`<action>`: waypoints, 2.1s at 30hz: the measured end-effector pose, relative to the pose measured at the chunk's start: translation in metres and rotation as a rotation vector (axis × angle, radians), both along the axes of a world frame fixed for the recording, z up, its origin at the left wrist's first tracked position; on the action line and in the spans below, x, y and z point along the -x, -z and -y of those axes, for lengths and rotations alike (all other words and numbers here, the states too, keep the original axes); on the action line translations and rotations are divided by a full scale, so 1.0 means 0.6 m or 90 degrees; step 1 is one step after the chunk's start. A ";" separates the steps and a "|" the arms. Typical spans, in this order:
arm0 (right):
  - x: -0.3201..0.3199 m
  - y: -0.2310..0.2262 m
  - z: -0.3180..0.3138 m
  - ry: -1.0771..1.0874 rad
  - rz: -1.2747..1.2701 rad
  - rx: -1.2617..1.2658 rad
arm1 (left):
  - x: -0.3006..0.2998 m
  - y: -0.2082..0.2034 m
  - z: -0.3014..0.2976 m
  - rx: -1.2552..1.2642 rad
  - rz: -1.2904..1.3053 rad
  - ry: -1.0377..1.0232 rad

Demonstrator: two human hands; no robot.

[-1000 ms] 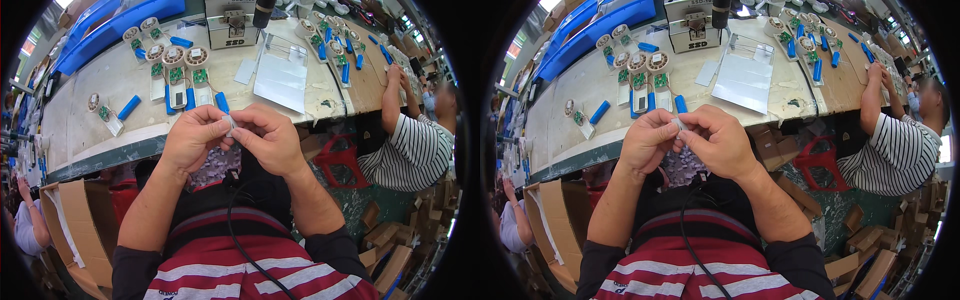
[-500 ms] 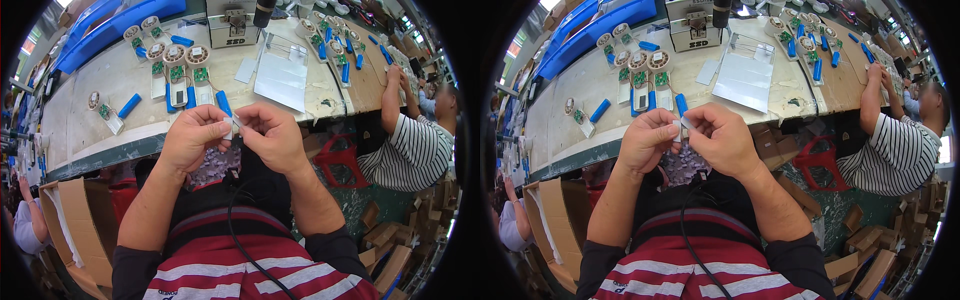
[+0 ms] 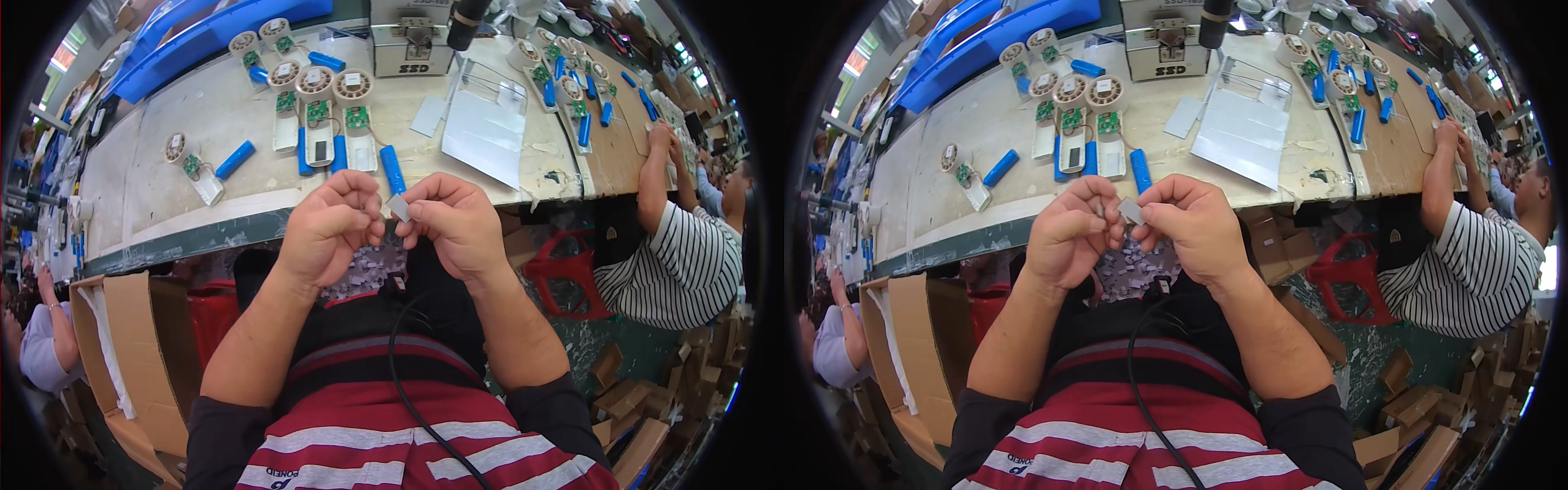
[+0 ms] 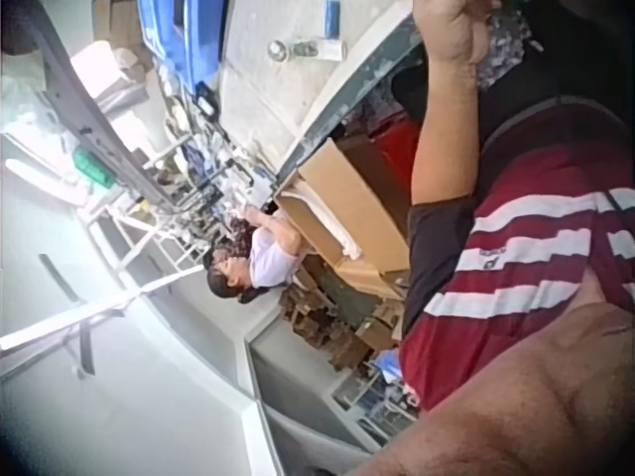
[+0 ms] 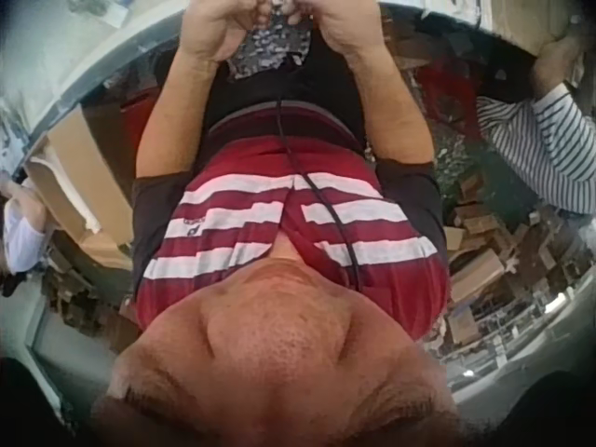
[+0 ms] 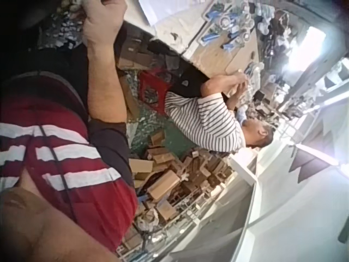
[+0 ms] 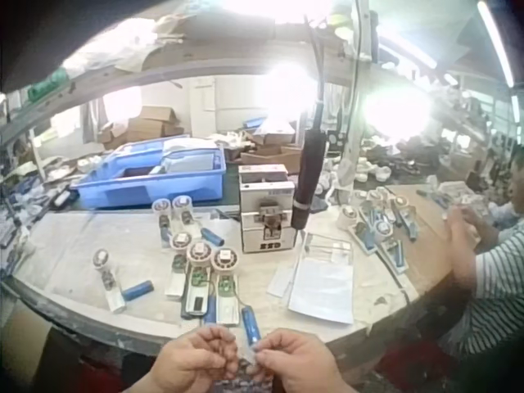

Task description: Assembling small handheld fans by installing batteries and circuit boards into plastic housings at an industrial workbench.

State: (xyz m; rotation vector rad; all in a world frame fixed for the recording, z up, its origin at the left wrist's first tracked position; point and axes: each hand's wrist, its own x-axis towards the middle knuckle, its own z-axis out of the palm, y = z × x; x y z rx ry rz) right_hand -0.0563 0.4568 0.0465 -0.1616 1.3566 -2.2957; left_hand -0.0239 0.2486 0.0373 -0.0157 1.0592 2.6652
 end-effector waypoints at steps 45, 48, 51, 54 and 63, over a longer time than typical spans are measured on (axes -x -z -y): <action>-0.034 -0.021 0.096 0.069 -0.451 -0.407 | -0.056 0.001 0.043 0.845 -0.427 -0.370; -0.034 -0.030 0.099 0.060 -0.471 -0.422 | -0.059 0.000 0.044 0.855 -0.438 -0.383; -0.033 -0.024 0.093 0.001 -0.365 -0.370 | -0.059 -0.001 0.044 0.833 -0.443 -0.375; -0.031 -0.018 0.091 -0.013 -0.342 -0.322 | -0.060 -0.007 0.043 0.817 -0.415 -0.374; -0.031 -0.008 0.100 -0.018 -0.293 -0.231 | -0.065 -0.009 0.052 0.754 -0.412 -0.333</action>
